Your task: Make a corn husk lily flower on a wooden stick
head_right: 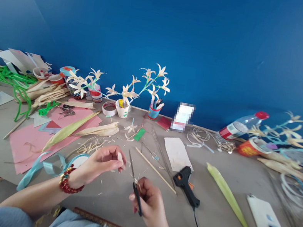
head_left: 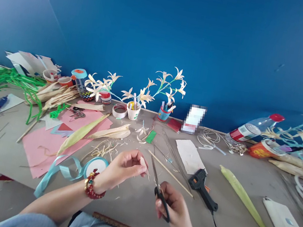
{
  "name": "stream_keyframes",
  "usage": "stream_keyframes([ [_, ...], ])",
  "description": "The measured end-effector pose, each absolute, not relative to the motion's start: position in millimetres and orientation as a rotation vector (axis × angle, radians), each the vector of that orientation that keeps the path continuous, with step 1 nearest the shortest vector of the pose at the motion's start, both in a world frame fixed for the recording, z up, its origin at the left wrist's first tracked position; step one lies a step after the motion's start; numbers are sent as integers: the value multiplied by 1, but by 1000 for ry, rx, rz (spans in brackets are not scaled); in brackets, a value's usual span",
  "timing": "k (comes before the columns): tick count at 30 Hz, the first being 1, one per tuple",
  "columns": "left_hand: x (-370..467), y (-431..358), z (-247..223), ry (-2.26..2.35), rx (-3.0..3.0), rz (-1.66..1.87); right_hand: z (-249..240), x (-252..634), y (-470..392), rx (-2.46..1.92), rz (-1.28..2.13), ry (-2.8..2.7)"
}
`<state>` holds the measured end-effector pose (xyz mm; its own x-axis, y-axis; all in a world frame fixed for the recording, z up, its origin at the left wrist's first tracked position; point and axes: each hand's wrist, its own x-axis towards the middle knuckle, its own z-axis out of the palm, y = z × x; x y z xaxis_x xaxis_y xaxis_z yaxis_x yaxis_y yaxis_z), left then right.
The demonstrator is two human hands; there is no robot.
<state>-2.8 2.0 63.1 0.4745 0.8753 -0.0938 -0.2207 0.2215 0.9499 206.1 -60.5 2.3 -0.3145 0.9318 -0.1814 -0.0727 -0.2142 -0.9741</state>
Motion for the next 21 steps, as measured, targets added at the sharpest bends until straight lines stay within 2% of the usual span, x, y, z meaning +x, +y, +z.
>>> stream_keyframes([
  [9,-4,1,55,796,1175,882,23,199,-46,-1091,1636,-1447],
  [21,-4,1,48,850,1271,890,24,187,-55,-1150,1638,-1369],
])
